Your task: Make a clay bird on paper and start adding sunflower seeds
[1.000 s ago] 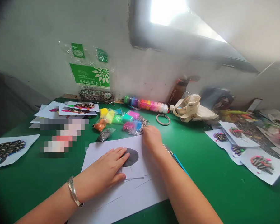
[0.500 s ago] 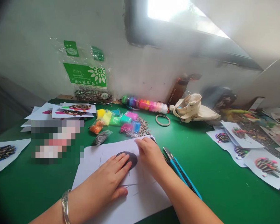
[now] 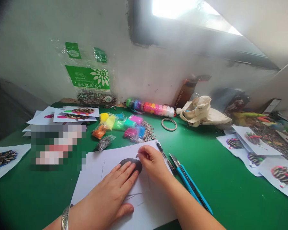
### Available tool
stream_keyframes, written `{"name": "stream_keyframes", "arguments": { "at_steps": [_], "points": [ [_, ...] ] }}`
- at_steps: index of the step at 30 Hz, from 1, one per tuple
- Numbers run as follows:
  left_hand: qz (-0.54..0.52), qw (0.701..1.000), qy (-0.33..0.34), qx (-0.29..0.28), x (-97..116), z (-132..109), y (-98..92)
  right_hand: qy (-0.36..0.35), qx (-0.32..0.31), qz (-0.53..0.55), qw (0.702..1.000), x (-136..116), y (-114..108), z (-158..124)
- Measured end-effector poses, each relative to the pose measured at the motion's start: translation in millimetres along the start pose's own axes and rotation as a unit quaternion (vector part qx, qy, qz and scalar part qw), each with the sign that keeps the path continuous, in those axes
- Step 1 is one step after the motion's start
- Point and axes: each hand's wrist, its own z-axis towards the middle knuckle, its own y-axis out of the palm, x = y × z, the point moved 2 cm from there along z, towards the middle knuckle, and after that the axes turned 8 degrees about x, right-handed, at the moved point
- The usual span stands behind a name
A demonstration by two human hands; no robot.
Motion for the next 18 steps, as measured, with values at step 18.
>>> {"name": "stream_keyframes", "arguments": {
  "at_steps": [18],
  "points": [
    [-0.091, 0.996, -0.015, 0.0, 3, -6, 5.0, -0.146, -0.066, -0.315, 0.936, 4, -6, -7]
  ]
}}
